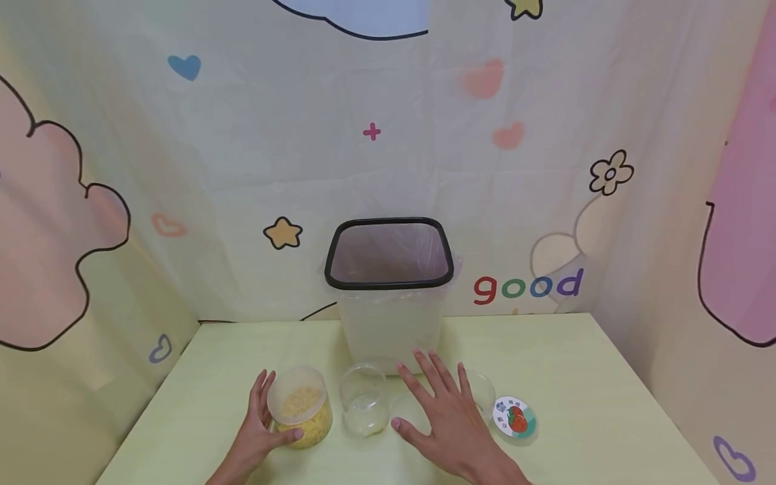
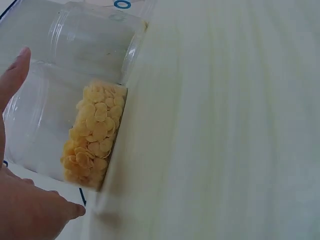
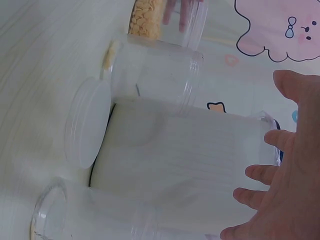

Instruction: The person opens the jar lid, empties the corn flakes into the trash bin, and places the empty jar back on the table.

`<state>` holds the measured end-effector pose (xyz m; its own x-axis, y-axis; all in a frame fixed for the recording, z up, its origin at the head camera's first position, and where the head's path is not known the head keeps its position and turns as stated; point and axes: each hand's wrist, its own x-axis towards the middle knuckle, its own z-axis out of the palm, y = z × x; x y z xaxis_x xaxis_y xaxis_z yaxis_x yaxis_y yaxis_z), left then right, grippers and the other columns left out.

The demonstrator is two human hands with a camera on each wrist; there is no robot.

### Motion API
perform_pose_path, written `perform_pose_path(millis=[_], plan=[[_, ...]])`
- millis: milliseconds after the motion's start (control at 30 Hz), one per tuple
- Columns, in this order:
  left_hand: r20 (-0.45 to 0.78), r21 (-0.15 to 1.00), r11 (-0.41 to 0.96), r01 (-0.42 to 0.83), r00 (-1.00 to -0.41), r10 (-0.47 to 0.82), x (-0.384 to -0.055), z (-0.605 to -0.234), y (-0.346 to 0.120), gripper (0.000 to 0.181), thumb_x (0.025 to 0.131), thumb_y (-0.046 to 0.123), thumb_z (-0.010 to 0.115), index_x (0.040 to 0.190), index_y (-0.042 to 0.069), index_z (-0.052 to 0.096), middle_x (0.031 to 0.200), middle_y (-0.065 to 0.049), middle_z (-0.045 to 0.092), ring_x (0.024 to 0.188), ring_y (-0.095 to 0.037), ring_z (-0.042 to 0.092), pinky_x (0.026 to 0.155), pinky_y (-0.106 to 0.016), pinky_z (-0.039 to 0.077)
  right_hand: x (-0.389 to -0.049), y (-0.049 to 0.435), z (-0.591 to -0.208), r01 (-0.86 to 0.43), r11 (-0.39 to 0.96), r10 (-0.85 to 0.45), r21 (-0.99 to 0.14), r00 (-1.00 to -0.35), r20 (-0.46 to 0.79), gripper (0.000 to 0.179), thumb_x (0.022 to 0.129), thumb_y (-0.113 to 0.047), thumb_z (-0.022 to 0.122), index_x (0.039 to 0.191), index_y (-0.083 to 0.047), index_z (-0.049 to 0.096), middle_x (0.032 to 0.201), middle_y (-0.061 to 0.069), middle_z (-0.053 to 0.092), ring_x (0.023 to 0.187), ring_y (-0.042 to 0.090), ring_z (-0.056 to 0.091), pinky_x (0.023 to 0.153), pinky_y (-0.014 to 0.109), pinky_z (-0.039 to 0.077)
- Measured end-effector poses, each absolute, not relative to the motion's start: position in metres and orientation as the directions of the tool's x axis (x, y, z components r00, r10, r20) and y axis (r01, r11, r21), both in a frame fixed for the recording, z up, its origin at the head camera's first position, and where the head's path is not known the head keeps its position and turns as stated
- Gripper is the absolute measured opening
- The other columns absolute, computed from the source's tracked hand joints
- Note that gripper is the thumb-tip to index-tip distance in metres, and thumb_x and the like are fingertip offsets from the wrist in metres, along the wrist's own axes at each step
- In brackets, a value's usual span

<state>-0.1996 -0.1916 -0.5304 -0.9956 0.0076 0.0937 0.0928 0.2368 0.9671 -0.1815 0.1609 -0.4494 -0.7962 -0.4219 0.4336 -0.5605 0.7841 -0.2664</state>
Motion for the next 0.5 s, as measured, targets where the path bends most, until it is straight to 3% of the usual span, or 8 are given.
perform_pose_path(millis=[233,333,500], plan=[[0.102,0.971,0.212,0.106,-0.994,0.029,-0.204,-0.539,-0.192,0.129,0.069,0.012,0.088,0.157,0.016,-0.005,0.166,-0.018,0.003,0.150,-0.046,0.005,0.119,-0.063,0.010,-0.184,0.160,-0.450,-0.558,0.787,-0.418,-0.265,-0.797,0.436,0.073,0.091,-0.057,0.058,0.154,-0.034,0.030,0.164,0.003,0.023,0.151,0.028,0.019,0.122,0.058,0.002],[0.077,0.980,0.184,0.082,-0.997,0.031,-0.204,-0.544,-0.191,0.129,0.069,0.011,0.088,0.157,0.017,-0.006,0.165,-0.017,0.005,0.150,-0.045,0.013,0.119,-0.063,0.011,-0.183,0.161,-0.450,-0.560,0.787,-0.419,-0.260,-0.794,0.441,0.074,0.090,-0.056,0.059,0.154,-0.035,0.029,0.164,0.001,0.022,0.151,0.028,0.019,0.123,0.055,-0.002],[0.041,0.985,0.165,0.044,-0.999,0.022,-0.205,-0.549,-0.188,0.130,0.068,0.011,0.089,0.157,0.020,-0.005,0.162,-0.019,0.017,0.144,-0.042,0.029,0.118,-0.063,0.018,-0.183,0.163,-0.451,-0.557,0.788,-0.417,-0.260,-0.795,0.440,0.074,0.090,-0.056,0.059,0.154,-0.034,0.030,0.164,0.004,0.025,0.150,0.029,0.021,0.120,0.062,0.007]])
